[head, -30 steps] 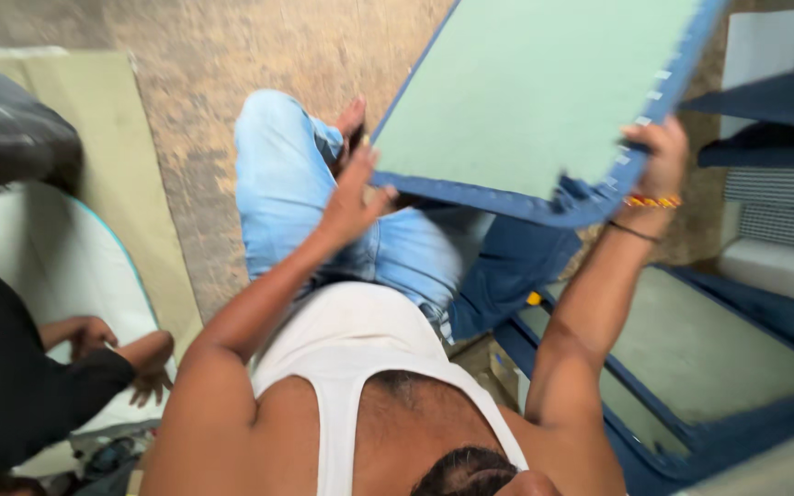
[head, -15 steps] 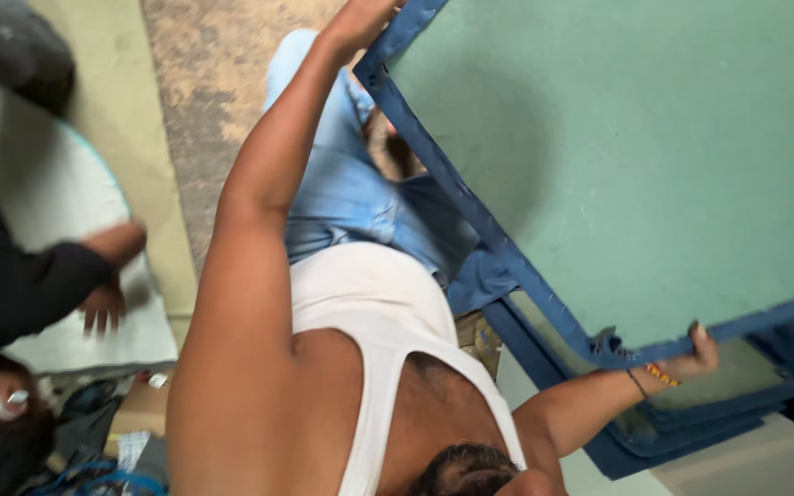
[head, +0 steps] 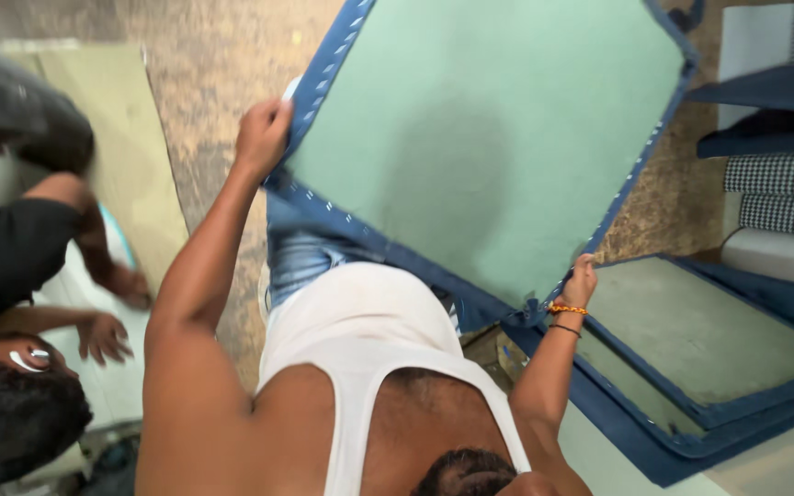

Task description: The person uses a pneumatic staple gun to attach blue fabric to the edges of a rectangular foam panel. They repeatedly pull the fabric taut and drive staples along the perimeter, rotating the panel to access different sides.

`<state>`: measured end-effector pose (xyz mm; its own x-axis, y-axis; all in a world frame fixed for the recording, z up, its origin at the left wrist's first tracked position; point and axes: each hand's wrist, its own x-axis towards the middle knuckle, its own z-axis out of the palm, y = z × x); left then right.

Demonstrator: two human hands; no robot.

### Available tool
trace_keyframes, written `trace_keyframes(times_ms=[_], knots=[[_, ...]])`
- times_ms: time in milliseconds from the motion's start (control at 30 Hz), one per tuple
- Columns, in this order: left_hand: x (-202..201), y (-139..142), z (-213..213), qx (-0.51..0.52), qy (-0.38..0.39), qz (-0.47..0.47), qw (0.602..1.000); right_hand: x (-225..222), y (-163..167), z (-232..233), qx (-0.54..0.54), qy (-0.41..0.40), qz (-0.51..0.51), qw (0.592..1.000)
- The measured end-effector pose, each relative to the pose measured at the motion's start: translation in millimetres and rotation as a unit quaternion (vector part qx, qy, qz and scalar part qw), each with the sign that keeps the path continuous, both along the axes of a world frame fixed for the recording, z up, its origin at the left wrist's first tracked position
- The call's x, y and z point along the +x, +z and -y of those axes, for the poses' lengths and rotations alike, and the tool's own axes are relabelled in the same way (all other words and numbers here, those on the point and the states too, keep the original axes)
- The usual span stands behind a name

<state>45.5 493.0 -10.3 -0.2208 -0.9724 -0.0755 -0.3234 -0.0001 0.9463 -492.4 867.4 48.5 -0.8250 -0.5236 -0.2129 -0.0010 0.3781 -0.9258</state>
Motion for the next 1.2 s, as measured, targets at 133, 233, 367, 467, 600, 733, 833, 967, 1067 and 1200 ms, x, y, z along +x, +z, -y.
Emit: trace_keyframes(times_ms=[133,233,367,467,600,733,833,967,1067,1200], knots=[[23,-4,-9,-0.028,0.026,0.021,0.999,5,-5,12,-0.041,0.001,-0.016,0.999],[24,-4,-11,-0.055,0.06,-0.06,0.995,-8,3,14,-0.059,0.004,-0.091,0.994],[22,13,15,-0.123,0.067,-0.076,0.987,-27,22,40,-0.151,-0.005,-0.14,0.979],[5,49,72,-0.156,0.061,-0.123,0.978,-41,46,91,-0.164,-0.052,-0.215,0.961],[-36,124,155,-0.218,-0.004,-0.208,0.953,-67,86,181,-0.23,-0.019,-0.134,0.964],[-58,183,213,-0.22,0.048,-0.299,0.927,-80,103,254,-0.295,-0.014,-0.134,0.946],[-49,195,219,-0.133,0.037,-0.436,0.889,-75,101,282,-0.329,-0.005,-0.052,0.943],[-36,190,200,-0.145,0.058,-0.435,0.887,-64,100,300,-0.357,0.07,-0.065,0.929],[-31,190,195,-0.152,0.026,-0.457,0.876,-57,100,312,-0.375,0.071,-0.028,0.924],[-24,197,194,-0.169,0.005,-0.443,0.88,-44,95,328,-0.357,0.024,0.068,0.931]])
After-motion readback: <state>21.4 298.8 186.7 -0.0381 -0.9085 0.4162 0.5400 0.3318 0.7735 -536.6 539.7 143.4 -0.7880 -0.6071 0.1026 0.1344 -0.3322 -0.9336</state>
